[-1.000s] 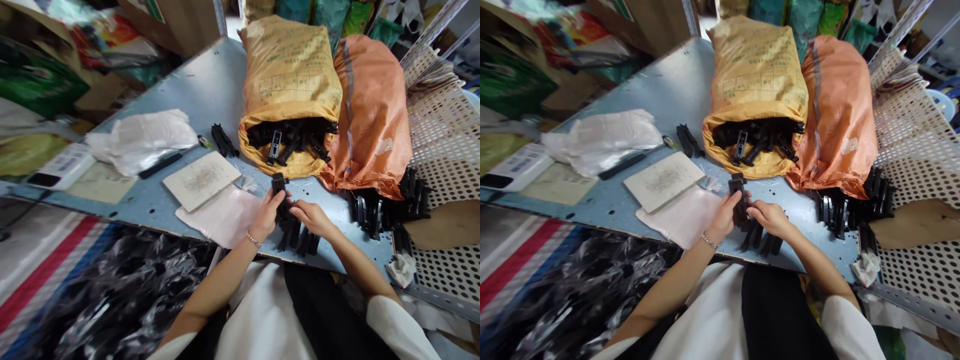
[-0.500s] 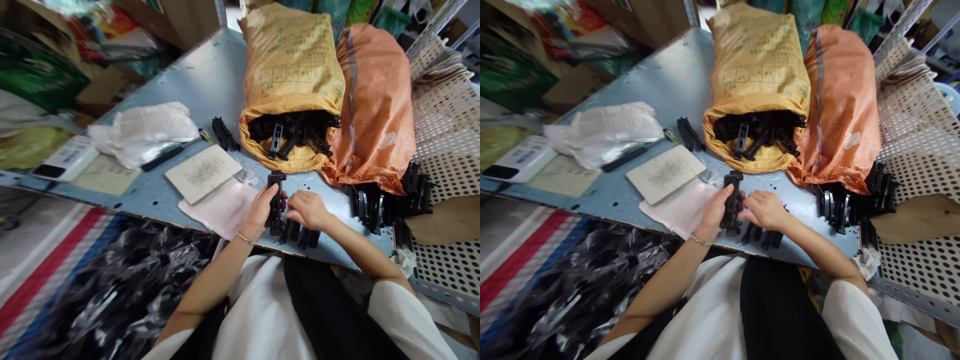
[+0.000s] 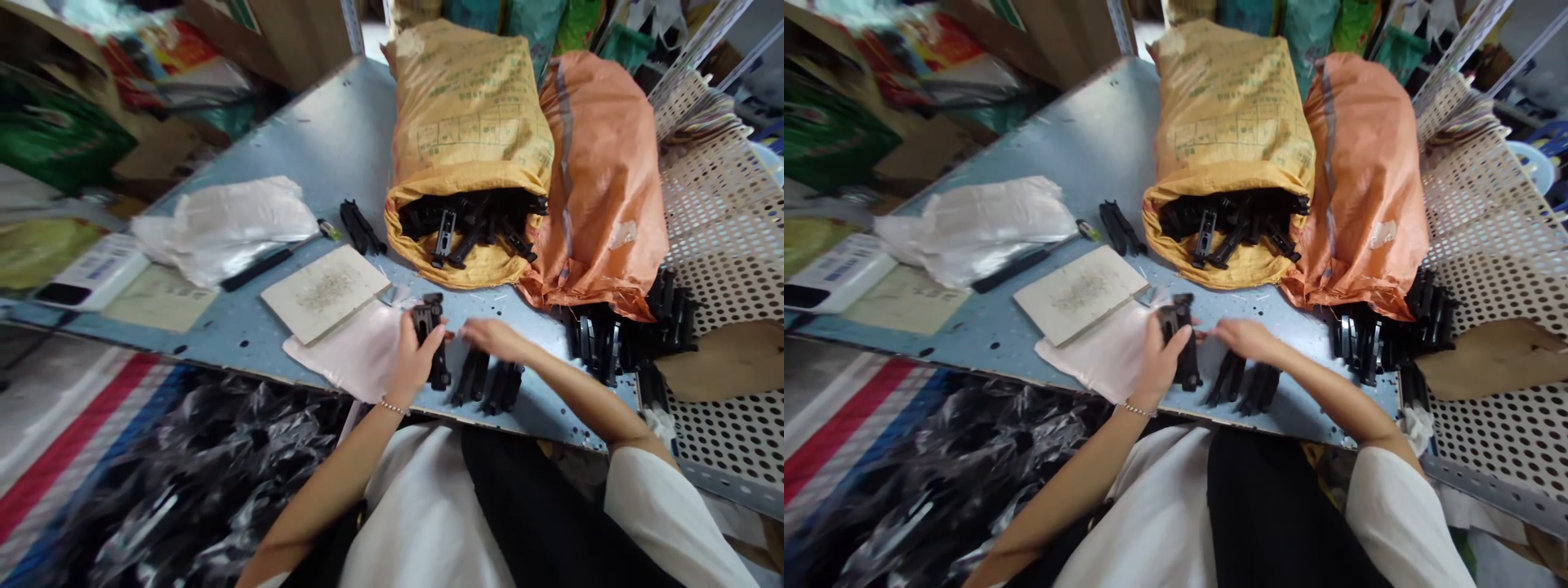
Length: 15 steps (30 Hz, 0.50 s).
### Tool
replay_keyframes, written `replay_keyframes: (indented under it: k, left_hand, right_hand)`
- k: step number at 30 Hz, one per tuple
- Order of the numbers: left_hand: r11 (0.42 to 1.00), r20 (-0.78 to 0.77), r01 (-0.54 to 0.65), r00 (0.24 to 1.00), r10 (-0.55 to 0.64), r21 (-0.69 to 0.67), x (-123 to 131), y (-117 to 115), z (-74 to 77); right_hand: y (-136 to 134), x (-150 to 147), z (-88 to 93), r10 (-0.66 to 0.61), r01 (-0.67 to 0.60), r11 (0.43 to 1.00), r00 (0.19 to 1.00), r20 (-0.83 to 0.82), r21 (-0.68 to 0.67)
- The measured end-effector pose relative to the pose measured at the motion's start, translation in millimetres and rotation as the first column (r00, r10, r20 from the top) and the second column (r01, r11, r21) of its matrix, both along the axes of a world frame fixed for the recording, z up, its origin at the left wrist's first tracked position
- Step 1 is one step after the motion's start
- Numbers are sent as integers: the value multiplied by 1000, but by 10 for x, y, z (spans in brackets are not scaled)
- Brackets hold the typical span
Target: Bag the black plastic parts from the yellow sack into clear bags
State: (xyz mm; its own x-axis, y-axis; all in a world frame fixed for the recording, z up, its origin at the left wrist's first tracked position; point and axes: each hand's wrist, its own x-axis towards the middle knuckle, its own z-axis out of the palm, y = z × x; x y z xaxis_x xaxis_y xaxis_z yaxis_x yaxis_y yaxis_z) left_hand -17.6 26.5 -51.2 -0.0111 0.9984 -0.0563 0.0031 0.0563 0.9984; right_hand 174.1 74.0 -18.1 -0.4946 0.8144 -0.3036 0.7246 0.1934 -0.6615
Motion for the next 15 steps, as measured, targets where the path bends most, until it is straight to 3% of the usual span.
replay_keyframes:
  k: [1,3,4,5,8,11,13,15]
  left_hand:
    - [997,-64,54,996,-57,-48,20,0,-81]
    - [991,-253,117,959,-131,-68,94,-27,-242]
    - [992,-352,122,927,-129,-41,141,-55,-315]
    - [992,-434,129,893,-117,-2,186,-88,-378]
    - [979,-599,165,798,-62,119,266,-187,-487]
    - [961,-642,203,765,-35,189,253,-197,-468]
    - [962,-554,180,831,-36,207,250,-123,-388]
    - [977,-330,119,942,-56,176,283,8,-265]
  right_hand:
    - [245,119,17,-153,129,973,981,120,191]
    - [728,383,35,-454,306,819,863,221,486]
    - [937,514,33,-562,350,737,792,238,578]
    - [1113,637,25,-627,371,698,729,273,612]
    - [1405,900,-3,-650,374,718,663,371,588]
    - [1345,945,7,-631,371,701,720,289,609]
    - [1103,847,30,-612,425,672,780,132,607]
    - [713,668,47,-556,500,671,828,-76,548]
